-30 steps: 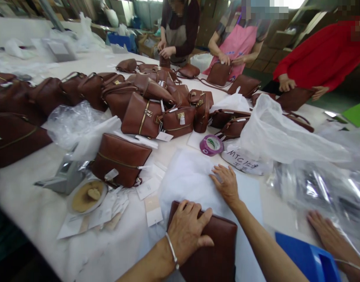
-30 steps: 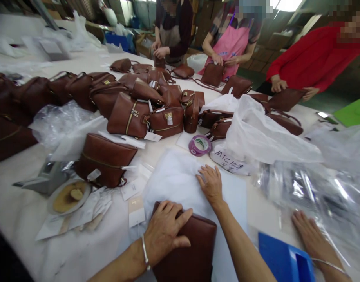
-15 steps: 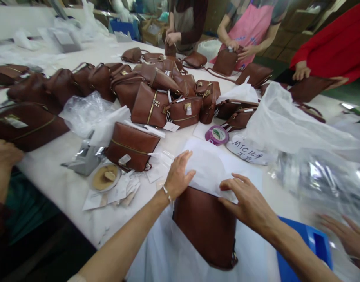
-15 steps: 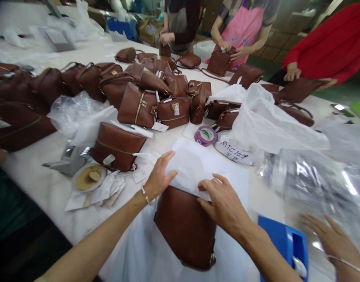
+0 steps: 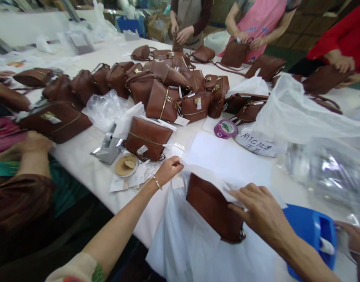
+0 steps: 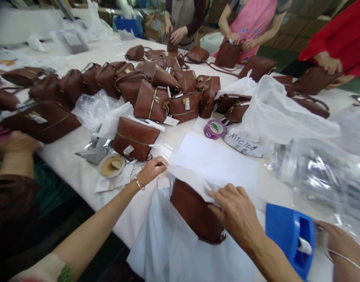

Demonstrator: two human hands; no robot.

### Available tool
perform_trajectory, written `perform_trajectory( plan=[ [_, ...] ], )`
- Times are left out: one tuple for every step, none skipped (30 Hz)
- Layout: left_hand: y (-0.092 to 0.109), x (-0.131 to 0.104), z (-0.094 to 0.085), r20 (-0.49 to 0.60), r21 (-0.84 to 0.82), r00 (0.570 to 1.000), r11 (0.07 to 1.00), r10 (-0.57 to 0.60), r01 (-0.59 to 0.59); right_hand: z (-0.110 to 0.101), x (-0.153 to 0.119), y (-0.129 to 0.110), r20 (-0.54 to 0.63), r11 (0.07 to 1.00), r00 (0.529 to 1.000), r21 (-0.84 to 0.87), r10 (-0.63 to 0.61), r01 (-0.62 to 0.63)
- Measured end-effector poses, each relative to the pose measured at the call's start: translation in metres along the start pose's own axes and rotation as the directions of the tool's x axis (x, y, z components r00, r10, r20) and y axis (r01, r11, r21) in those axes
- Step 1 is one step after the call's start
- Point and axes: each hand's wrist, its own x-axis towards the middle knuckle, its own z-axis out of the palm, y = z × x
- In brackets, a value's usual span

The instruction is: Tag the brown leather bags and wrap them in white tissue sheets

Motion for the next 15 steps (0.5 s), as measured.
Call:
perform_trajectory(
  plan=[
    [-0.001, -0.014, -0.003, -0.034, 0.002, 0.998, 0.998, 0.055, -0.055, -0.001, -0.005, -0.008, -0.010, 0.998, 0.999, -0.025, -0.051, 0.051],
    [-0.003, -0.027, -0.005, -0.055, 0.016, 0.992, 0.993, 0.116, -0.116, -0.001, -0.010, -0.016, -0.015, 0.996, 0.996, -0.037, -0.085, 0.085],
    [-0.007, -0.040, -0.007, -0.058, 0.044, 0.984, 0.985, 0.171, -0.169, 0.000, -0.016, -0.023, -0.012, 0.994, 0.994, -0.040, -0.105, 0.105],
    [-0.012, -0.052, -0.009, -0.040, 0.088, 0.976, 0.974, 0.214, -0.210, 0.002, -0.022, -0.030, -0.006, 0.993, 0.993, -0.040, -0.114, 0.113],
    [-0.018, -0.062, -0.011, -0.002, 0.147, 0.971, 0.961, 0.238, -0.235, 0.006, -0.029, -0.036, 0.008, 0.993, 0.994, -0.043, -0.109, 0.109],
    [-0.025, -0.072, -0.013, 0.047, 0.217, 0.967, 0.942, 0.252, -0.256, 0.011, -0.036, -0.040, 0.027, 0.994, 0.995, -0.052, -0.092, 0.093],
    [-0.031, -0.079, -0.015, 0.096, 0.291, 0.960, 0.915, 0.262, -0.279, 0.016, -0.043, -0.044, 0.046, 0.995, 0.997, -0.067, -0.066, 0.069],
    [-0.035, -0.085, -0.017, 0.135, 0.363, 0.954, 0.883, 0.266, -0.298, 0.022, -0.050, -0.047, 0.065, 0.995, 0.997, -0.087, -0.038, 0.044],
    [-0.038, -0.088, -0.019, 0.153, 0.425, 0.951, 0.851, 0.267, -0.308, 0.028, -0.056, -0.049, 0.081, 0.994, 0.997, -0.109, -0.009, 0.018],
    [-0.037, -0.088, -0.021, 0.142, 0.469, 0.951, 0.828, 0.274, -0.309, 0.034, -0.062, -0.051, 0.092, 0.991, 0.996, -0.132, 0.019, -0.007],
    [-0.034, -0.086, -0.021, 0.107, 0.490, 0.953, 0.819, 0.284, -0.300, 0.039, -0.067, -0.053, 0.098, 0.988, 0.994, -0.152, 0.043, -0.027],
    [-0.026, -0.081, -0.020, 0.065, 0.488, 0.951, 0.822, 0.301, -0.293, 0.044, -0.071, -0.055, 0.097, 0.984, 0.993, -0.170, 0.064, -0.046],
    [-0.016, -0.075, -0.016, 0.032, 0.469, 0.945, 0.830, 0.326, -0.303, 0.048, -0.074, -0.056, 0.093, 0.981, 0.992, -0.183, 0.084, -0.066],
    [-0.003, -0.067, -0.010, 0.028, 0.440, 0.934, 0.835, 0.357, -0.332, 0.051, -0.077, -0.058, 0.088, 0.978, 0.990, -0.190, 0.106, -0.088],
    [0.011, -0.058, 0.000, 0.063, 0.406, 0.917, 0.830, 0.393, -0.383, 0.053, -0.079, -0.060, 0.089, 0.976, 0.987, -0.184, 0.131, -0.113]
  ],
)
